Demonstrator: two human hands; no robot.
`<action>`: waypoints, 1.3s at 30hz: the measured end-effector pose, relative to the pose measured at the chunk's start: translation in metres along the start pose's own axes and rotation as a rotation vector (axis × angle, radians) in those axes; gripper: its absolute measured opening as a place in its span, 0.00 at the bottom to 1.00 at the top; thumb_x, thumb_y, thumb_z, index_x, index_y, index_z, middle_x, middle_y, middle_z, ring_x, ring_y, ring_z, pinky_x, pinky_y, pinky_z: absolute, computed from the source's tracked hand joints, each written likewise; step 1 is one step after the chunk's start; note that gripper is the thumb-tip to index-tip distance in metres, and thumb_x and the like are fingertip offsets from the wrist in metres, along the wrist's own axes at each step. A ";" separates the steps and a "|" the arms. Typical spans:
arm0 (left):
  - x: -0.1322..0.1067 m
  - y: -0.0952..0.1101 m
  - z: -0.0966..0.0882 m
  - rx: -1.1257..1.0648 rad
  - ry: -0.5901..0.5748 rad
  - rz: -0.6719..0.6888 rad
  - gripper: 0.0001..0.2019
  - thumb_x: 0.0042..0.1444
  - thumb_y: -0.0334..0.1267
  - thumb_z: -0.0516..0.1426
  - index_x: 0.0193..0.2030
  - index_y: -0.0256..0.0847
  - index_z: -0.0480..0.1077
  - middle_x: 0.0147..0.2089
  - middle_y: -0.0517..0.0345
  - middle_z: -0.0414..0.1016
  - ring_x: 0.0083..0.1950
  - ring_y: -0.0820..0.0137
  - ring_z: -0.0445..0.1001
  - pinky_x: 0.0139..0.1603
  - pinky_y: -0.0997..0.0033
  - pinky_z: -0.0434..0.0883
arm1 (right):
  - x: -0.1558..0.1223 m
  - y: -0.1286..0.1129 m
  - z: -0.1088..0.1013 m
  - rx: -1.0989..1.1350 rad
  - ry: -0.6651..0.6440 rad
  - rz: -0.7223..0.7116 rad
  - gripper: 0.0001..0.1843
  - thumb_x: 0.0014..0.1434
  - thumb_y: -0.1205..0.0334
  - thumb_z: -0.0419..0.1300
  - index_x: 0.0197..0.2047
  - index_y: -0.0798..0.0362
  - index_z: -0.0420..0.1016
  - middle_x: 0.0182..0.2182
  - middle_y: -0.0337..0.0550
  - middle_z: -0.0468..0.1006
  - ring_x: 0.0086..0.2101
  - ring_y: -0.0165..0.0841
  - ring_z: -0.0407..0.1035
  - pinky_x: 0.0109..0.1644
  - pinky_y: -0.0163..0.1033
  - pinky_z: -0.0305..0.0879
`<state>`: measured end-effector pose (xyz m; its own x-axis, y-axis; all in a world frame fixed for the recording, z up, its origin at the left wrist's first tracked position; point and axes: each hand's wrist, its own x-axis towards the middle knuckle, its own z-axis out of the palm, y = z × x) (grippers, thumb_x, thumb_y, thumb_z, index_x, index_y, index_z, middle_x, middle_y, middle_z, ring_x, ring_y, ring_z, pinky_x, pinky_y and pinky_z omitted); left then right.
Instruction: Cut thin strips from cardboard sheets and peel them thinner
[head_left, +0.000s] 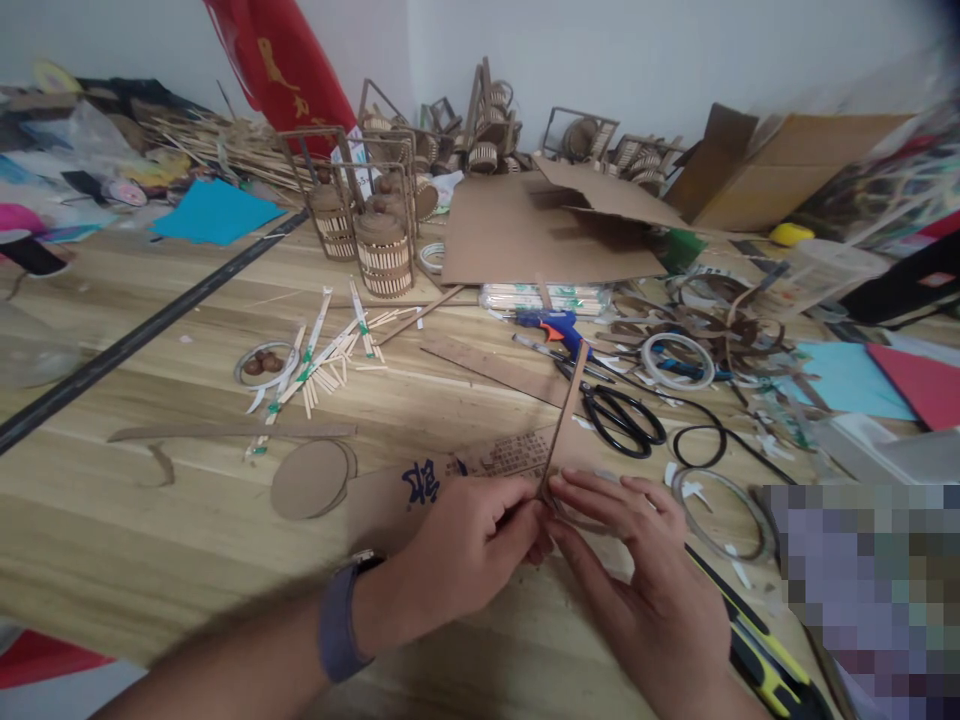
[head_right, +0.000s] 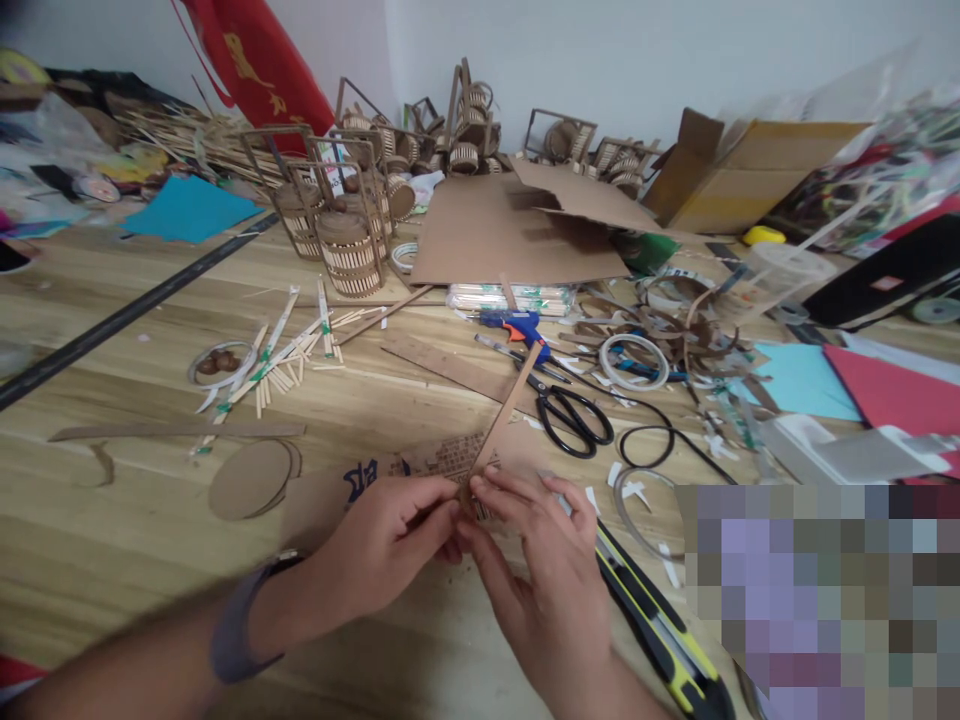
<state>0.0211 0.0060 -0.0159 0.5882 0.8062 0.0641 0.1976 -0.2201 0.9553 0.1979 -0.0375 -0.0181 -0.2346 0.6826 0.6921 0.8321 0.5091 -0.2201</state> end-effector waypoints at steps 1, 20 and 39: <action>0.000 0.001 0.000 0.023 0.000 0.029 0.15 0.68 0.35 0.50 0.29 0.40 0.67 0.26 0.61 0.74 0.28 0.74 0.73 0.30 0.77 0.64 | 0.000 -0.001 -0.001 0.003 0.004 0.003 0.08 0.72 0.60 0.56 0.48 0.54 0.73 0.37 0.48 0.86 0.40 0.38 0.80 0.53 0.47 0.62; -0.001 -0.002 -0.003 0.349 -0.013 0.344 0.15 0.73 0.36 0.46 0.35 0.41 0.68 0.32 0.57 0.74 0.34 0.68 0.74 0.38 0.72 0.67 | 0.000 0.003 -0.004 0.228 0.083 0.069 0.09 0.64 0.70 0.63 0.47 0.48 0.74 0.36 0.40 0.86 0.38 0.37 0.81 0.50 0.47 0.70; -0.004 0.004 -0.005 0.234 -0.121 0.268 0.16 0.73 0.40 0.48 0.36 0.40 0.71 0.34 0.55 0.77 0.37 0.67 0.75 0.40 0.72 0.67 | -0.002 0.005 -0.011 0.254 0.126 0.021 0.16 0.59 0.77 0.63 0.43 0.46 0.71 0.32 0.36 0.84 0.34 0.39 0.82 0.45 0.50 0.67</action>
<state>0.0159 0.0042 -0.0109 0.7293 0.6349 0.2550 0.1895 -0.5456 0.8163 0.2080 -0.0418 -0.0130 -0.1410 0.6320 0.7620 0.6800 0.6212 -0.3895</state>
